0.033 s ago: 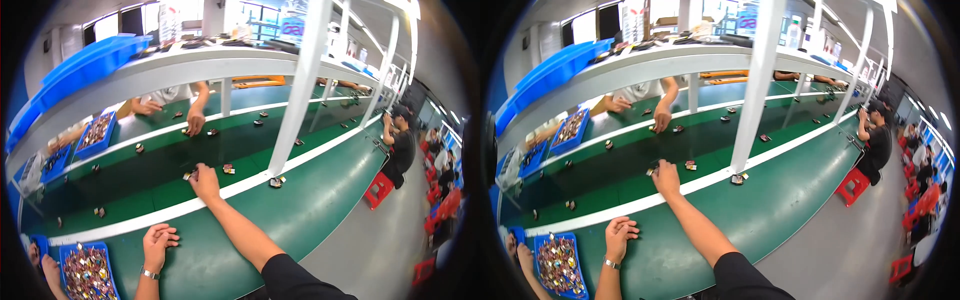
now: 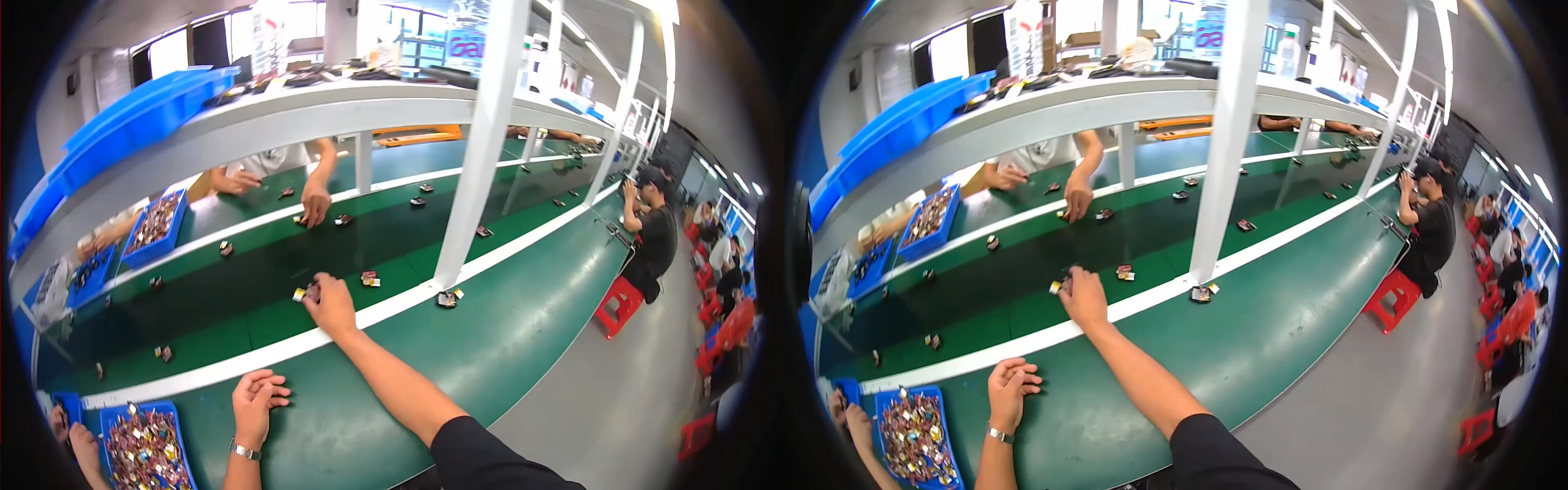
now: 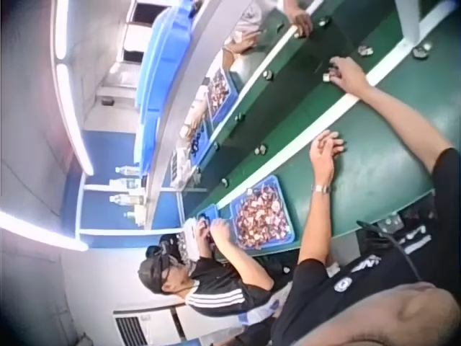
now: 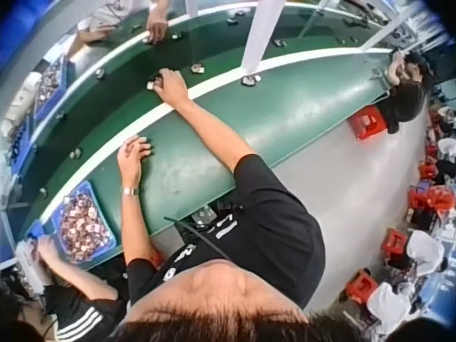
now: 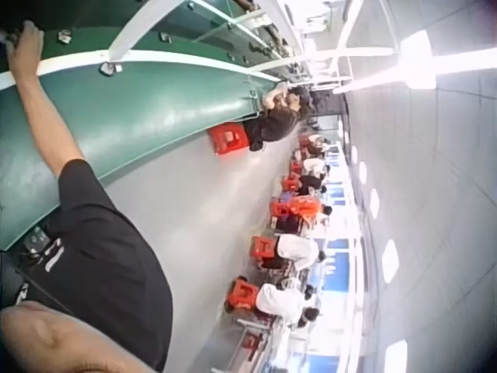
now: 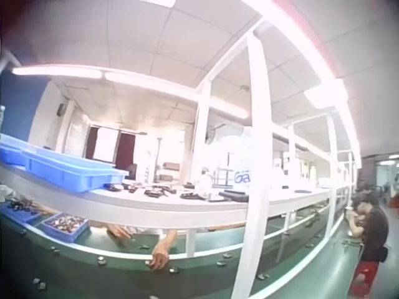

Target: Assembling small electronic components or toy car parts on an assembly line.

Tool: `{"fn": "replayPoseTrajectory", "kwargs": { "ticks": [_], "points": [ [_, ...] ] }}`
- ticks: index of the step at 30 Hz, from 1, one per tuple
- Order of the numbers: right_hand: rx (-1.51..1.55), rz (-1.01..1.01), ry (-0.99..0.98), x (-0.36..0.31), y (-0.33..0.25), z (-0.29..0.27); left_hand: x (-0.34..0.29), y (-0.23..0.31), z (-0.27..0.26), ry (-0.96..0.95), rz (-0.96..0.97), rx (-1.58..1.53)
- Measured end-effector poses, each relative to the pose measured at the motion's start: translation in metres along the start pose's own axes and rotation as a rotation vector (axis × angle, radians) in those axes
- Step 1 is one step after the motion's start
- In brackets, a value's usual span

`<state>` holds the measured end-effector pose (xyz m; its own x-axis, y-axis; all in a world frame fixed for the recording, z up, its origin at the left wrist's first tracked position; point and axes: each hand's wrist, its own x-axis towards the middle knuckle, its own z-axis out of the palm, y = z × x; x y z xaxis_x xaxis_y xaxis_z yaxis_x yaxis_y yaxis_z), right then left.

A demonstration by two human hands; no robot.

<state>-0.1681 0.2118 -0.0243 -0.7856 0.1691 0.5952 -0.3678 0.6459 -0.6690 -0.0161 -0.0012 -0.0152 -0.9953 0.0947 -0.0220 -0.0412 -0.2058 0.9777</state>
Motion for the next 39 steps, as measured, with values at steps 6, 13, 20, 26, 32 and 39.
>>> {"fn": "replayPoseTrajectory", "kwargs": {
  "ticks": [6, 13, 20, 26, 32, 39],
  "points": [
    [0.252, -0.077, -0.332, -0.08, -0.065, -0.048, -0.012, 0.01, -0.005, 0.055, -0.046, -0.042],
    [0.242, -0.318, -0.675, -0.085, -0.086, -0.08, -0.004, 0.011, -0.01, -0.23, -0.19, -0.043],
    [0.261, -0.473, -0.581, -0.078, -0.094, -0.069, -0.008, 0.018, -0.015, -0.21, -0.147, -0.126],
    [0.179, -0.536, -0.513, -0.08, -0.091, -0.067, -0.007, 0.019, -0.005, -0.239, -0.161, -0.146],
    [0.234, -0.507, -0.618, -0.08, -0.088, -0.069, -0.007, 0.013, -0.008, -0.294, -0.128, -0.066],
    [0.256, -0.487, -0.607, -0.084, -0.089, -0.068, -0.007, 0.013, -0.011, -0.368, -0.142, -0.193]
  ]
}}
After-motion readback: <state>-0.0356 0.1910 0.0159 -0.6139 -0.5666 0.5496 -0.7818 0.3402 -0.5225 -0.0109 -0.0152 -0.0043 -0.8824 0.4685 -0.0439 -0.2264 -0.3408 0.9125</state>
